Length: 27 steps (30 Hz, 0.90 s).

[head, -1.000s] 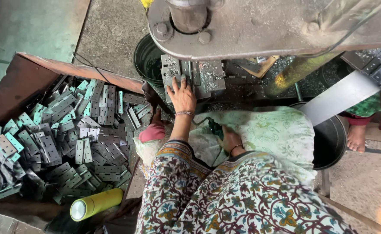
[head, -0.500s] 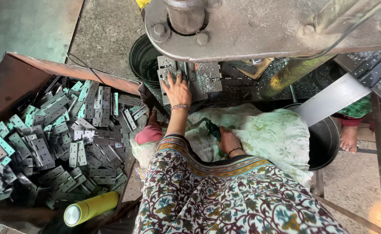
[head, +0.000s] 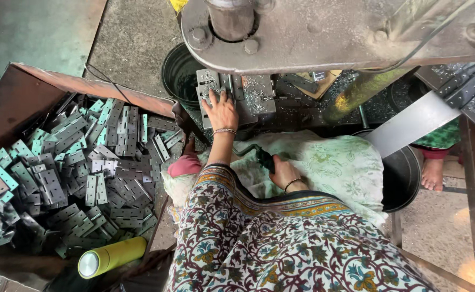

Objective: The person operates a manual press machine to process small metal pieces. They repeatedly pick up a metal piece from a bin, place it into the press die, and pull a lever to activate the press. The processed pieces are then removed and placed into a cloth bag.

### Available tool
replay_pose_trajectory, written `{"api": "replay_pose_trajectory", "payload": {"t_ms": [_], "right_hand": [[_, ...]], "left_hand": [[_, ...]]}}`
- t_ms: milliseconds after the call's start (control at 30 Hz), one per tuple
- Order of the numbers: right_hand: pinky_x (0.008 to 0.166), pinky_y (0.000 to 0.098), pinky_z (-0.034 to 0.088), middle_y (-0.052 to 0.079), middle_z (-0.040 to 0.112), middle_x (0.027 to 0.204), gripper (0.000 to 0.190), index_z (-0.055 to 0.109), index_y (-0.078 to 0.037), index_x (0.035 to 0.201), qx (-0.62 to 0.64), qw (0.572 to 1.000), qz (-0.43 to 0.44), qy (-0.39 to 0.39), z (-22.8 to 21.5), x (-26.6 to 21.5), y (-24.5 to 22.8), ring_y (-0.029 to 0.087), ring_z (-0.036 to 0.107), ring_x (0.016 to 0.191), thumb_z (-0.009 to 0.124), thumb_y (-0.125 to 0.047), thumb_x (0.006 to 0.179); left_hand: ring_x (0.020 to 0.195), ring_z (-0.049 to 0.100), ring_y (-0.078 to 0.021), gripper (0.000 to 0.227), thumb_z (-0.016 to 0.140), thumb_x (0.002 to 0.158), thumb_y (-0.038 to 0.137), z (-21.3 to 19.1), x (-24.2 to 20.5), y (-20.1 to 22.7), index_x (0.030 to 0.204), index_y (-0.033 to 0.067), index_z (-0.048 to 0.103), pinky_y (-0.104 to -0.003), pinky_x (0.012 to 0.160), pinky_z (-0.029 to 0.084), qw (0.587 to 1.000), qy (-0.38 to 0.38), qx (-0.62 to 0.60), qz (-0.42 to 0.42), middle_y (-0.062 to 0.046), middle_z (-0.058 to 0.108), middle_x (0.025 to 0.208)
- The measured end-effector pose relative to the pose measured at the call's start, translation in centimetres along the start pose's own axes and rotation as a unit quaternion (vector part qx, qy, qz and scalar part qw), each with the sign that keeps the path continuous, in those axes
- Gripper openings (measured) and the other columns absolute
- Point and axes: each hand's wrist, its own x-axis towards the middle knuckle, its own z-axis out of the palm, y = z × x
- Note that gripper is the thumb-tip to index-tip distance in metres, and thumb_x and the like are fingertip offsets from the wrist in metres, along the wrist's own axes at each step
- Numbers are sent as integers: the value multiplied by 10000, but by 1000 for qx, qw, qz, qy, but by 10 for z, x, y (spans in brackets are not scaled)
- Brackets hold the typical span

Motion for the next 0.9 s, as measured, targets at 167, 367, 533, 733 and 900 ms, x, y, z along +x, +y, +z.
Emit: {"api": "replay_pose_trajectory", "payload": {"t_ms": [167,367,533,733,900], "right_hand": [[797,545,572,255,682,1160,718,456,-93,1438,29,997,-43,60,40,9,18,441,683,979,755,-264,808],[823,526,565,237,635,1268,769,424,-62,1434,-31,997,-28,60,67,28,35,419,668,1039,771,-374,823],[829,538,565,254,676,1181,711,456,-93,1419,11,993,-67,101,50,13,23,439,674,1021,738,-277,792],[753,579,563,263,723,962,539,518,-116,1320,-10,1000,-1,-1,-1,2,3,478,698,891,714,-224,829],[775,580,563,295,697,1024,676,488,-85,1346,18,1000,-19,18,19,11,14,492,682,937,768,-217,744]], "left_hand": [[1492,302,-372,355,520,940,198,1,6,-4,1217,130,730,-671,1172,201,1000,19,-24,-1,-36,543,1496],[1495,299,-378,338,506,1000,248,-3,-4,-3,1204,104,735,-660,1179,218,998,36,-51,9,-60,556,1477],[1498,282,-382,360,501,1016,315,-7,-27,-6,1121,82,754,-652,1161,224,997,32,-68,19,-69,546,1496],[1511,279,-378,371,486,1030,316,-3,-13,-7,1124,85,760,-652,1180,223,997,14,-74,20,-66,543,1502],[1485,288,-394,377,477,1009,302,-5,6,-4,1130,81,757,-680,1154,215,997,38,-68,12,-69,556,1484]]}}
